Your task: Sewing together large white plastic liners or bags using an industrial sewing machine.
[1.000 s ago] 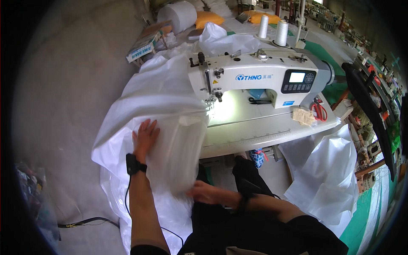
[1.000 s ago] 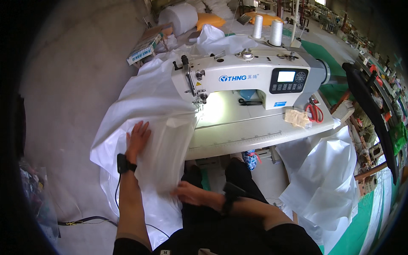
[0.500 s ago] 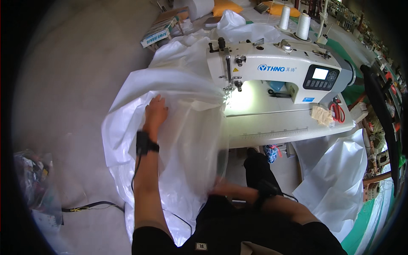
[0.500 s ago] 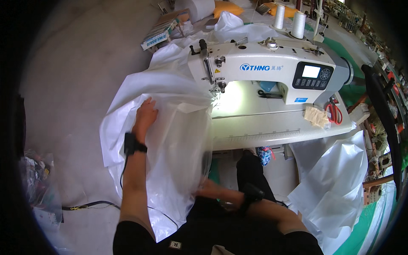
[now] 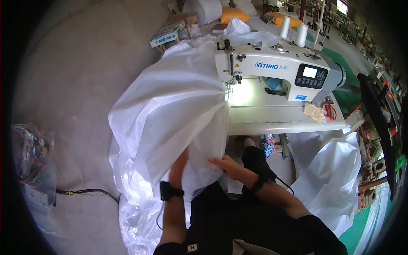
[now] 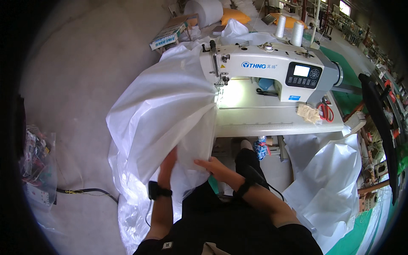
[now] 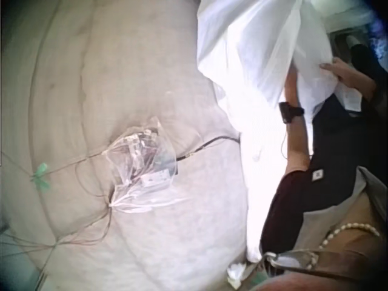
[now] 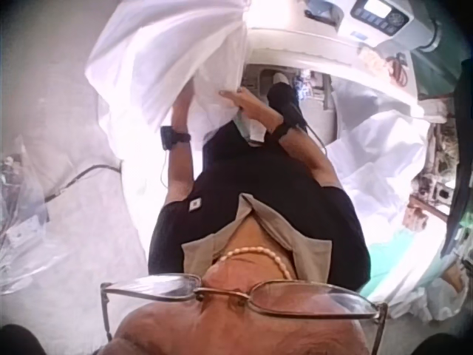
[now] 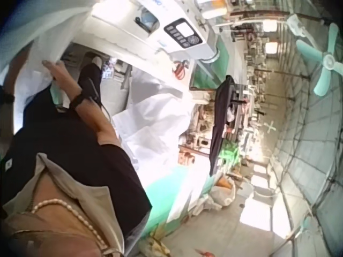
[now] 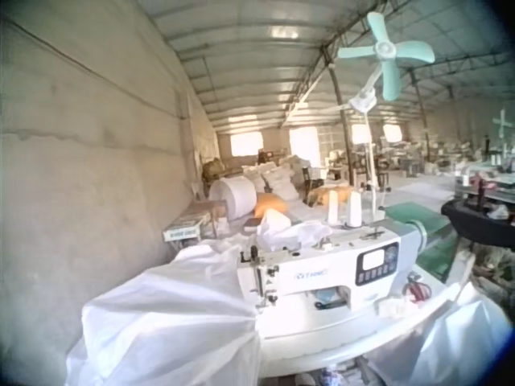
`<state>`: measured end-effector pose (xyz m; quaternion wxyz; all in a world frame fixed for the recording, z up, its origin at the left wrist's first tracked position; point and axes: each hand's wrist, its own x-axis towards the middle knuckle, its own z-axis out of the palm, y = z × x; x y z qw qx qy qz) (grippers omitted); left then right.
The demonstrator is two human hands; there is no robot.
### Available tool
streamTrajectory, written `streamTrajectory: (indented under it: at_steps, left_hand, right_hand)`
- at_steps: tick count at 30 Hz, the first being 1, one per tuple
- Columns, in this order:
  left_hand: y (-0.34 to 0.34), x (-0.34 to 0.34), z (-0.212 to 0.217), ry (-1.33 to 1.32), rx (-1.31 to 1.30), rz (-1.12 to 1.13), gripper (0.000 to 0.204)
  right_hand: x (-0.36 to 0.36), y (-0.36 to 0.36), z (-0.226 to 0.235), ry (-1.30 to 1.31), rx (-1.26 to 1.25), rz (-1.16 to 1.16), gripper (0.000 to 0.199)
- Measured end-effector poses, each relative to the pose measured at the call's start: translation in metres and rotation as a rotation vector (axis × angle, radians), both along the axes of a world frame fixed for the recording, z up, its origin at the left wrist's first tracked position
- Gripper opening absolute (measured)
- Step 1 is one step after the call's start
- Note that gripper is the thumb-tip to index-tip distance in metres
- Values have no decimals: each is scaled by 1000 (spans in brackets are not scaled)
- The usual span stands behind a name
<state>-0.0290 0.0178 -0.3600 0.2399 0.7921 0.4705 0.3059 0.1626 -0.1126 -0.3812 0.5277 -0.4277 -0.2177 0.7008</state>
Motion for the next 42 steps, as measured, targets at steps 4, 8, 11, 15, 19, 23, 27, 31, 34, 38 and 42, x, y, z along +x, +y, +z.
streamTrajectory:
  at_steps: [4, 8, 11, 15, 19, 23, 27, 31, 34, 38, 42]
  left_hand:
    - [53, -48, 16, -71, 339, -26, 39]
    - [123, -35, 31, 177, 283, 129, 39]
    - [158, -21, 34, 169, 265, 119, 39]
    - [188, -3, 42, 111, 234, 84, 39]
    - [205, 12, 52, 61, 210, 46, 39]
    - [202, 25, 64, 25, 196, -5, 39]
    - [165, 29, 92, 317, 227, -64, 35]
    - [56, 19, 100, 221, 531, -189, 16]
    - [-62, 3, 81, 179, -36, -289, 39]
    - [-143, -15, 75, 536, -127, -426, 31]
    - [-171, -31, 108, 577, -117, -265, 32]
  right_hand:
    - [8, -30, 20, -325, 129, 315, 53]
    - [-3, -41, 43, -278, 243, 394, 40]
    - [-3, -38, 58, -261, 679, 394, 32]
    - [-13, -31, 52, -20, 350, 505, 29]
    - [-47, -32, 16, -167, 355, 773, 50]
    - [-34, -51, 1, 25, 137, 744, 58]
    - [-23, -65, 7, 126, -5, 426, 72]
    - [-34, -68, 2, -265, 340, 556, 78]
    - [-51, -67, -1, -508, 527, 756, 75]
    - [-81, -65, 31, -918, 711, 953, 65]
    - [-84, -80, 72, -127, 135, 1074, 57]
